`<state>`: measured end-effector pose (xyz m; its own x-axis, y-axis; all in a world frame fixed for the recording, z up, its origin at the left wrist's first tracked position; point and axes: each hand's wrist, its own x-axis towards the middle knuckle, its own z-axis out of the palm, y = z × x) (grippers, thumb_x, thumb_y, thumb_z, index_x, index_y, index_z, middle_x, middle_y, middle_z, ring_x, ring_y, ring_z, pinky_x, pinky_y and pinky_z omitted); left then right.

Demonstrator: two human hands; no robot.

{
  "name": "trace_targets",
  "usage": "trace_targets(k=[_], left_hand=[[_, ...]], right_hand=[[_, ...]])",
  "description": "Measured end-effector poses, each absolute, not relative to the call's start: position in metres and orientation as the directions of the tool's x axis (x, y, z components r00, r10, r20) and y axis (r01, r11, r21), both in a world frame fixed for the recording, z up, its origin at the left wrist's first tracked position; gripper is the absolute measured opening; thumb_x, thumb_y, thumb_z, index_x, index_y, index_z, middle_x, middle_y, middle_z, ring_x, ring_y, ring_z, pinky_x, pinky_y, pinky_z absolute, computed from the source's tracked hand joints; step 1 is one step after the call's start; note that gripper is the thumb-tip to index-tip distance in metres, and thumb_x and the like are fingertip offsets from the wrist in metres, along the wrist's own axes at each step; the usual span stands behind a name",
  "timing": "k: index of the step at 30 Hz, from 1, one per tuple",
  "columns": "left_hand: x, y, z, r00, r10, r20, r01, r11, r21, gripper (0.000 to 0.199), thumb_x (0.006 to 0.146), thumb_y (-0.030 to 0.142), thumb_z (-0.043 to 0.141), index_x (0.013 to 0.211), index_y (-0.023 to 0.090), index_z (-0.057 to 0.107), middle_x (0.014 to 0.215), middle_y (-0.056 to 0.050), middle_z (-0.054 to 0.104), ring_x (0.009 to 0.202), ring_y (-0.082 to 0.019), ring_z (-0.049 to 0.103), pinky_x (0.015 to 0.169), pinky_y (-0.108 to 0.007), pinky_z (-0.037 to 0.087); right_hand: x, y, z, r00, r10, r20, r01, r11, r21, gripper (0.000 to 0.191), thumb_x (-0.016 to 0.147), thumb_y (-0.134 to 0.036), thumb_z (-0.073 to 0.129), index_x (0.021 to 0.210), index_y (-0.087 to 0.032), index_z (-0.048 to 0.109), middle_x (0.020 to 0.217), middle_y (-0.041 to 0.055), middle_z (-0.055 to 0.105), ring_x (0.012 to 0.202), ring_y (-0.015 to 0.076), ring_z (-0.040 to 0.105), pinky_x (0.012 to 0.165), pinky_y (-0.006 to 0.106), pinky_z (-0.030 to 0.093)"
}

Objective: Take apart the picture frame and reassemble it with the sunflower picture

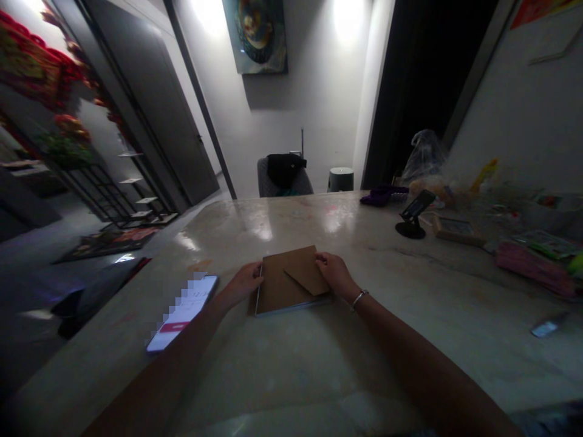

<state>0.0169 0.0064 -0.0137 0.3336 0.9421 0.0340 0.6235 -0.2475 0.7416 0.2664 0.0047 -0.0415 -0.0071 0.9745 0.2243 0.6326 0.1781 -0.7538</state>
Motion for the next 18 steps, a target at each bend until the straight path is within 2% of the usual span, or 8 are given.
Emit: trace_targets(k=[7,10,18], left_hand=[[0.008,0.005,-0.011,0.479,0.876,-0.064,0.501,-0.212,0.839,0.057,0.06,0.015,0.064,0.115,0.016,0.052,0.118,-0.009,0.057,0.103,-0.023,0.055,0.088,-0.038,0.044],[0.006,0.004,-0.012,0.449,0.89,-0.075,0.537,-0.202,0.819,0.061,0.057,0.021,0.069,0.115,0.016,0.051,0.123,-0.011,0.054,0.107,-0.024,0.052,0.092,-0.039,0.041],[0.007,0.009,-0.02,0.378,0.925,-0.037,0.606,-0.217,0.766,0.047,0.065,0.018,0.059,0.112,0.015,0.054,0.122,-0.009,0.055,0.107,-0.023,0.053,0.094,-0.038,0.039]], right_hand=[[0.268,0.009,-0.049,0.027,0.973,0.231,0.565,0.176,-0.806,0.03,0.077,-0.018,0.05,0.103,-0.015,0.063,0.103,0.008,0.066,0.091,0.0168,0.061,0.084,0.028,0.045],[0.269,0.011,-0.053,0.05,0.982,0.183,0.498,0.134,-0.857,0.03,0.075,-0.019,0.051,0.101,-0.014,0.064,0.101,0.0079,0.067,0.089,0.0174,0.062,0.082,0.029,0.046],[0.268,0.008,-0.05,0.105,0.994,0.039,0.241,0.013,-0.97,0.031,0.071,-0.02,0.053,0.1,-0.013,0.064,0.097,0.0074,0.068,0.085,0.0173,0.062,0.077,0.029,0.049]])
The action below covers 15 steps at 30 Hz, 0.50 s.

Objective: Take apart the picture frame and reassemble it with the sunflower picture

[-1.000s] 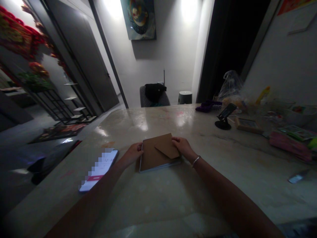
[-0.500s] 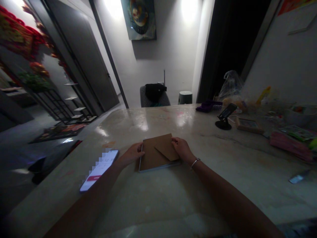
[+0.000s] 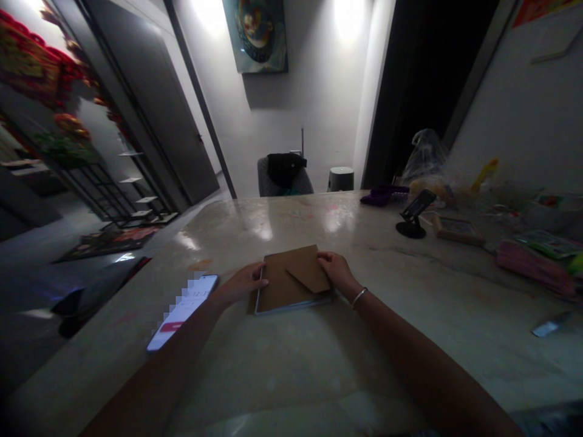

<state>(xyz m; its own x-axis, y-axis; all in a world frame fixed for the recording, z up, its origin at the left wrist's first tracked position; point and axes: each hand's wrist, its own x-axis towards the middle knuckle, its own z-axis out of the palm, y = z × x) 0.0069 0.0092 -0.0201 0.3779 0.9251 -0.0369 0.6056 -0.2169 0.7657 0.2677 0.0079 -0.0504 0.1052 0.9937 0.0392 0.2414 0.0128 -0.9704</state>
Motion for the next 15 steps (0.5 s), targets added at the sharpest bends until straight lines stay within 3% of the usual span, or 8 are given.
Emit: trace_targets(k=[6,15], left_hand=[[0.0027,0.0125,-0.0209,0.445,0.895,-0.039,0.529,-0.227,0.818,0.046,0.067,0.02,0.059,0.113,0.018,0.053,0.117,-0.007,0.059,0.104,-0.022,0.055,0.093,-0.039,0.039],[0.0007,0.0124,-0.0213,0.49,0.871,-0.03,0.402,-0.195,0.895,0.054,0.066,0.023,0.062,0.118,0.017,0.051,0.118,-0.009,0.058,0.108,-0.026,0.053,0.093,-0.043,0.038]], right_hand=[[0.2645,0.006,-0.0517,0.159,0.987,-0.039,0.06,-0.049,-0.997,0.031,0.069,-0.02,0.055,0.097,-0.012,0.064,0.092,0.0068,0.068,0.079,0.0159,0.063,0.072,0.028,0.05],[0.26,0.0046,-0.0478,0.201,0.978,-0.055,0.037,-0.063,-0.997,0.031,0.067,-0.017,0.055,0.097,-0.014,0.064,0.095,0.0064,0.067,0.077,0.0139,0.061,0.067,0.025,0.048]])
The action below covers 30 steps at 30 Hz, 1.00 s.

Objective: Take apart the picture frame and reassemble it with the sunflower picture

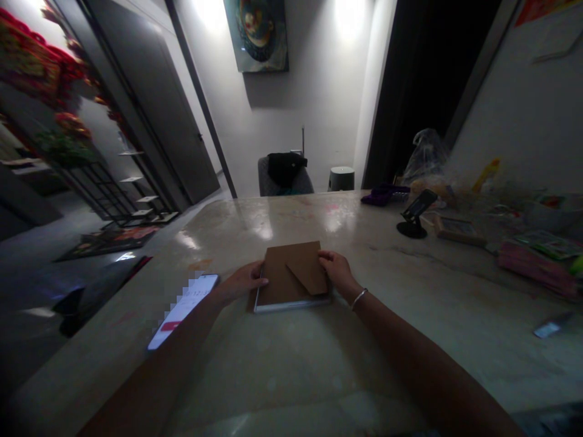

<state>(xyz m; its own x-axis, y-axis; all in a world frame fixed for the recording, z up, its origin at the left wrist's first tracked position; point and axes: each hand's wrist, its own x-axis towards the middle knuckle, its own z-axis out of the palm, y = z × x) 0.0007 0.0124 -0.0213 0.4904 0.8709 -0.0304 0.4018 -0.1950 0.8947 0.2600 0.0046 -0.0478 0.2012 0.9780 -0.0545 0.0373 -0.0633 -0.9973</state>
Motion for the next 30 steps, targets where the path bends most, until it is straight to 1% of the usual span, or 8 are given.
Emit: trace_targets(k=[5,11,14,18,24,27,30], left_hand=[[0.002,0.013,-0.023,0.479,0.877,-0.024,0.422,-0.206,0.883,0.051,0.066,0.02,0.061,0.117,0.017,0.052,0.117,-0.009,0.059,0.107,-0.025,0.053,0.093,-0.043,0.039],[0.006,0.01,-0.017,0.447,0.894,-0.01,0.527,-0.255,0.81,0.048,0.068,0.013,0.052,0.115,0.02,0.054,0.115,-0.005,0.061,0.112,-0.023,0.05,0.097,-0.04,0.035],[0.007,0.008,-0.013,0.442,0.897,0.012,0.576,-0.293,0.763,0.047,0.068,0.011,0.049,0.114,0.021,0.056,0.116,-0.004,0.061,0.111,-0.022,0.05,0.098,-0.038,0.034],[0.008,0.008,-0.011,0.431,0.902,0.023,0.616,-0.312,0.723,0.046,0.068,0.01,0.048,0.113,0.019,0.056,0.118,-0.005,0.059,0.109,-0.021,0.052,0.096,-0.036,0.035],[0.008,0.008,-0.013,0.433,0.901,0.008,0.606,-0.298,0.737,0.048,0.07,0.012,0.048,0.117,0.019,0.052,0.123,-0.005,0.055,0.111,-0.02,0.051,0.097,-0.036,0.035],[0.008,0.008,-0.014,0.414,0.91,0.009,0.629,-0.293,0.72,0.047,0.071,0.013,0.049,0.118,0.019,0.052,0.124,-0.006,0.055,0.114,-0.022,0.048,0.098,-0.037,0.033],[0.009,0.007,-0.014,0.384,0.923,0.008,0.671,-0.285,0.685,0.045,0.071,0.016,0.05,0.117,0.018,0.052,0.123,-0.008,0.055,0.115,-0.024,0.047,0.099,-0.038,0.032]], right_hand=[[0.262,0.004,-0.044,0.157,0.986,-0.06,0.043,-0.068,-0.997,0.036,0.068,-0.016,0.054,0.103,-0.012,0.062,0.093,0.0055,0.067,0.072,0.0118,0.059,0.061,0.022,0.047],[0.266,0.003,-0.037,0.111,0.987,-0.114,0.088,-0.124,-0.988,0.041,0.069,-0.015,0.053,0.109,-0.013,0.059,0.091,0.0051,0.067,0.065,0.0107,0.058,0.058,0.021,0.047],[0.267,0.003,-0.036,0.108,0.988,-0.107,0.116,-0.12,-0.986,0.041,0.07,-0.015,0.052,0.11,-0.014,0.059,0.092,0.0049,0.067,0.066,0.0114,0.06,0.059,0.022,0.048],[0.267,0.002,-0.037,0.055,0.995,-0.088,0.172,-0.096,-0.98,0.04,0.071,-0.016,0.051,0.11,-0.015,0.06,0.093,0.0037,0.068,0.07,0.012,0.061,0.062,0.022,0.049],[0.268,0.003,-0.04,0.022,0.998,-0.054,0.22,-0.058,-0.974,0.04,0.071,-0.015,0.051,0.111,-0.014,0.059,0.097,0.0049,0.068,0.078,0.0147,0.063,0.068,0.025,0.05],[0.268,0.006,-0.043,0.025,1.0,0.009,0.32,0.0,-0.947,0.039,0.072,-0.015,0.052,0.11,-0.012,0.06,0.101,0.0072,0.067,0.085,0.0172,0.063,0.074,0.028,0.049],[0.268,0.009,-0.045,0.026,0.994,0.108,0.492,0.081,-0.867,0.036,0.073,-0.015,0.053,0.107,-0.013,0.062,0.103,0.0088,0.066,0.09,0.0195,0.062,0.08,0.03,0.047]])
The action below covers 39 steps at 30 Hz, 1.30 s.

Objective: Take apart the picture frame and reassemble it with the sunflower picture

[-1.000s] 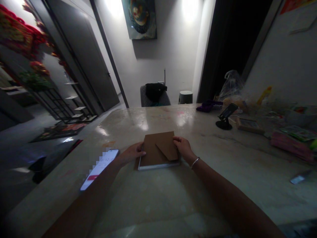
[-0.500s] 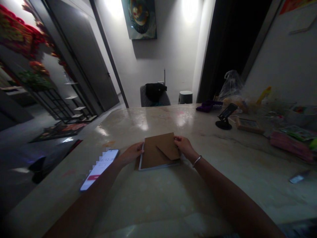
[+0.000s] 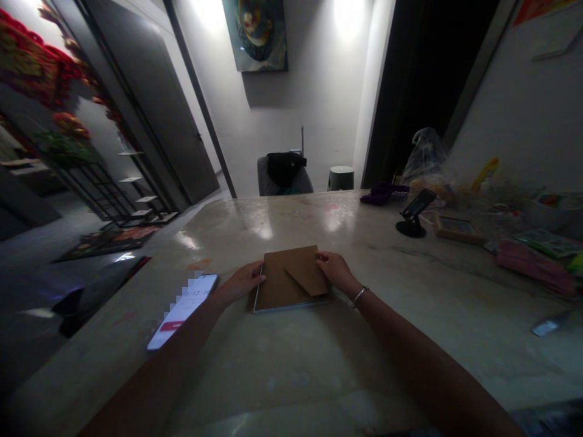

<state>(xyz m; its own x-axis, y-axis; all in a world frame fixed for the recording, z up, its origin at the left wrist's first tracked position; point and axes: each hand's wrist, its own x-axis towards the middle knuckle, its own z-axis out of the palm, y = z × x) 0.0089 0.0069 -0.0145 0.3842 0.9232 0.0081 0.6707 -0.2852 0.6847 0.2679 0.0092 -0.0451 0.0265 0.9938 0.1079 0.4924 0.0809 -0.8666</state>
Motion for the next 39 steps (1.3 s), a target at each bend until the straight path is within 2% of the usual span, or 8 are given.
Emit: trace_targets(k=[5,9,15,20,27,34,39], left_hand=[[0.012,0.005,-0.013,0.374,0.927,0.029,0.709,-0.306,0.635,0.042,0.072,0.02,0.052,0.114,0.017,0.054,0.123,-0.01,0.054,0.115,-0.026,0.047,0.099,-0.039,0.032],[0.012,0.004,-0.012,0.371,0.928,0.023,0.725,-0.305,0.617,0.042,0.072,0.024,0.053,0.114,0.016,0.053,0.122,-0.011,0.055,0.115,-0.026,0.047,0.098,-0.039,0.032],[0.009,0.005,-0.015,0.36,0.933,0.027,0.717,-0.295,0.631,0.043,0.072,0.025,0.053,0.114,0.017,0.052,0.121,-0.011,0.056,0.115,-0.026,0.046,0.099,-0.039,0.031],[0.008,0.005,-0.016,0.364,0.931,0.028,0.72,-0.3,0.625,0.042,0.073,0.026,0.052,0.114,0.016,0.052,0.121,-0.011,0.055,0.114,-0.026,0.047,0.099,-0.039,0.031],[0.009,0.006,-0.015,0.358,0.933,0.027,0.735,-0.299,0.609,0.042,0.073,0.026,0.052,0.113,0.015,0.052,0.12,-0.011,0.056,0.112,-0.025,0.049,0.098,-0.038,0.032],[0.009,0.004,-0.013,0.367,0.93,0.026,0.731,-0.306,0.61,0.043,0.073,0.025,0.052,0.115,0.015,0.051,0.122,-0.012,0.054,0.113,-0.025,0.049,0.098,-0.036,0.032],[0.009,0.004,-0.013,0.346,0.938,0.033,0.722,-0.288,0.629,0.042,0.072,0.025,0.054,0.113,0.015,0.053,0.122,-0.012,0.055,0.114,-0.026,0.048,0.098,-0.037,0.032]], right_hand=[[0.268,0.007,-0.042,-0.032,0.977,0.212,0.714,0.171,-0.679,0.031,0.077,-0.021,0.051,0.105,-0.018,0.064,0.108,0.0081,0.064,0.097,0.0202,0.06,0.086,0.03,0.043],[0.27,0.001,-0.036,-0.137,0.958,0.252,0.786,0.259,-0.561,0.034,0.082,-0.017,0.042,0.11,-0.017,0.062,0.111,0.0087,0.063,0.101,0.0204,0.058,0.09,0.03,0.041],[0.276,0.002,-0.038,-0.195,0.957,0.214,0.776,0.284,-0.563,0.035,0.082,-0.016,0.041,0.11,-0.024,0.061,0.11,0.0045,0.064,0.097,0.0201,0.06,0.083,0.029,0.044],[0.277,0.004,-0.039,-0.208,0.953,0.221,0.762,0.3,-0.574,0.032,0.083,-0.021,0.042,0.109,-0.022,0.063,0.107,0.0052,0.065,0.094,0.0201,0.061,0.082,0.028,0.044],[0.276,0.002,-0.035,-0.207,0.946,0.249,0.857,0.299,-0.42,0.029,0.083,-0.021,0.045,0.101,-0.023,0.066,0.095,0.0068,0.068,0.086,0.0198,0.06,0.082,0.029,0.041],[0.271,-0.004,-0.032,-0.246,0.931,0.27,0.882,0.33,-0.336,0.028,0.081,-0.015,0.045,0.096,-0.02,0.068,0.097,0.0083,0.067,0.091,0.0191,0.058,0.083,0.028,0.041],[0.268,-0.004,-0.036,-0.311,0.901,0.304,0.813,0.417,-0.406,0.029,0.083,-0.014,0.042,0.096,-0.017,0.068,0.111,0.0083,0.062,0.103,0.0184,0.055,0.093,0.03,0.039]])
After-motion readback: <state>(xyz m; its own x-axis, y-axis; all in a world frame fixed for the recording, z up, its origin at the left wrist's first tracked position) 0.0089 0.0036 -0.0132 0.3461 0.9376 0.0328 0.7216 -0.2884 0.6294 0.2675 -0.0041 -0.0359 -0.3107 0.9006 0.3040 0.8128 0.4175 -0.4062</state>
